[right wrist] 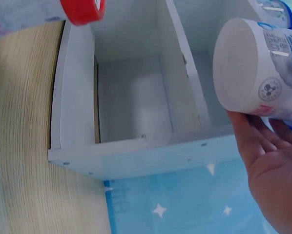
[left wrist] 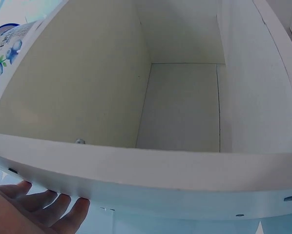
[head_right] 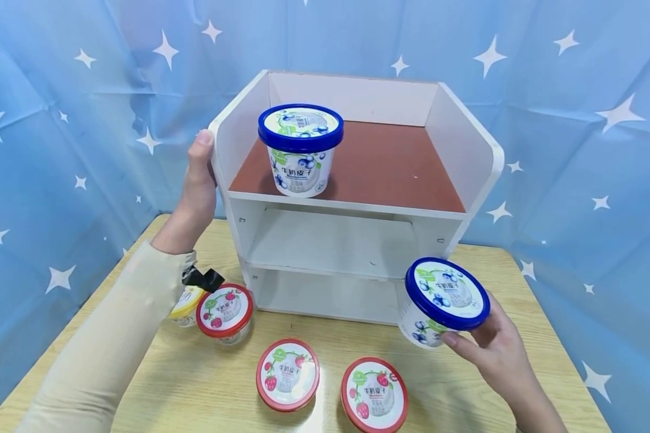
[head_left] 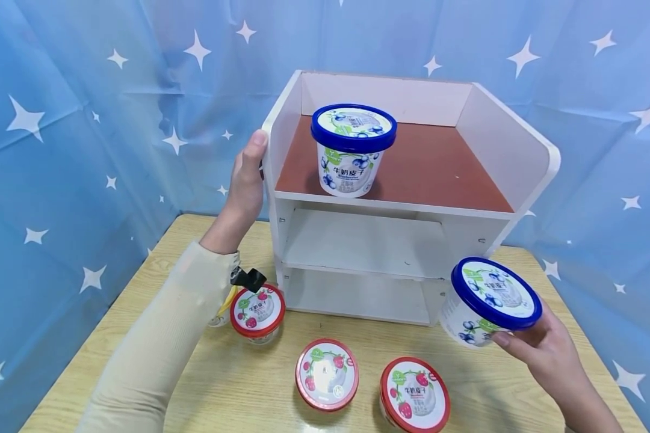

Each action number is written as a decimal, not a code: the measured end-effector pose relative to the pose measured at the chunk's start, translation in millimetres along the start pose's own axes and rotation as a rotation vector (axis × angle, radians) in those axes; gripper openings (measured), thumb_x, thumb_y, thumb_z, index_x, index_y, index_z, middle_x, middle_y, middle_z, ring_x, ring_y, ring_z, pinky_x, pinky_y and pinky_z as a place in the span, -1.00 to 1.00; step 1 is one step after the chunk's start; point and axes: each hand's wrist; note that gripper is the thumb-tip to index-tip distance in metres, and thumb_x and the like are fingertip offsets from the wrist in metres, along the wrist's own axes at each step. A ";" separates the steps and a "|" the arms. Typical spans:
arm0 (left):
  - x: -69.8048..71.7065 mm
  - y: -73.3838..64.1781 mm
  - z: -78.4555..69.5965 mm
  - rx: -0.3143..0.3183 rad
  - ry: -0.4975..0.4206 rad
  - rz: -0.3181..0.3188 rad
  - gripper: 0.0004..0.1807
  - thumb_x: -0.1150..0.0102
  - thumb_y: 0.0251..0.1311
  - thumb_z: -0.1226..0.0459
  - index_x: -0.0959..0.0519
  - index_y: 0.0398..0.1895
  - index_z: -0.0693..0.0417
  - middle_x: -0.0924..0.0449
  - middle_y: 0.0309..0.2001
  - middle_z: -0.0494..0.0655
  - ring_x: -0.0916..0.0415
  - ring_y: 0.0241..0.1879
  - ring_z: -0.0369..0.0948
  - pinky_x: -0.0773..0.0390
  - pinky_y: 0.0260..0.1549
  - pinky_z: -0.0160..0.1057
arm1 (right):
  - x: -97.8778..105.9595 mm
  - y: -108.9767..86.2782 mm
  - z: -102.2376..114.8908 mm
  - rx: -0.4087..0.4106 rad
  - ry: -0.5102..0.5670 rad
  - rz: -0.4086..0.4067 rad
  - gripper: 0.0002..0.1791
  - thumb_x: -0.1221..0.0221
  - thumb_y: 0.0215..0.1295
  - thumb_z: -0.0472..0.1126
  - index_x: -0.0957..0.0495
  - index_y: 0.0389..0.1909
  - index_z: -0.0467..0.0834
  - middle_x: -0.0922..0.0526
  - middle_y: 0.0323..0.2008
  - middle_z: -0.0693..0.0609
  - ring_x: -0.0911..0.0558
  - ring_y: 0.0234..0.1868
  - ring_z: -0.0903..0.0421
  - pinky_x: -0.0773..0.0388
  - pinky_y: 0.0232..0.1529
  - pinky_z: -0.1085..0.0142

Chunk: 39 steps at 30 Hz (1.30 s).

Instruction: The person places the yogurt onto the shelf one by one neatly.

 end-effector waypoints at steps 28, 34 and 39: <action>-0.5 -2.0 -1.0 0.006 -0.007 -0.001 -0.22 0.26 0.25 -0.23 -0.46 0.12 0.29 -0.46 -0.09 0.23 -0.44 -0.12 0.01 -0.47 -0.15 -0.09 | -32.0 21.7 29.9 0.062 -0.060 -0.051 -0.18 -0.12 0.04 -0.77 -0.27 0.37 -0.27 -0.48 0.18 -0.06 -0.56 0.08 0.17 -0.54 -0.06 0.43; -0.1 -1.6 -1.2 -0.002 0.000 0.008 -0.20 0.26 0.24 -0.25 -0.45 0.13 0.29 -0.46 -0.07 0.22 -0.44 -0.11 0.02 -0.46 -0.14 -0.08 | -36.6 25.1 34.9 0.060 -0.042 -0.067 -0.20 -0.13 0.05 -0.76 -0.29 0.36 -0.28 -0.51 0.16 -0.06 -0.58 0.06 0.15 -0.54 -0.05 0.42; 0.8 -1.5 -0.3 0.001 0.005 0.009 -0.22 0.27 0.24 -0.22 -0.45 0.14 0.28 -0.46 -0.06 0.22 -0.44 -0.09 0.02 -0.46 -0.12 -0.08 | -39.3 28.4 37.7 0.080 -0.019 -0.070 -0.22 -0.13 0.05 -0.77 -0.30 0.35 -0.31 -0.51 0.16 -0.10 -0.58 0.06 0.12 -0.53 -0.04 0.40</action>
Point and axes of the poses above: each hand's wrist, its own y-axis towards the middle knuckle, its own x-axis out of the back of the hand, z = x × y
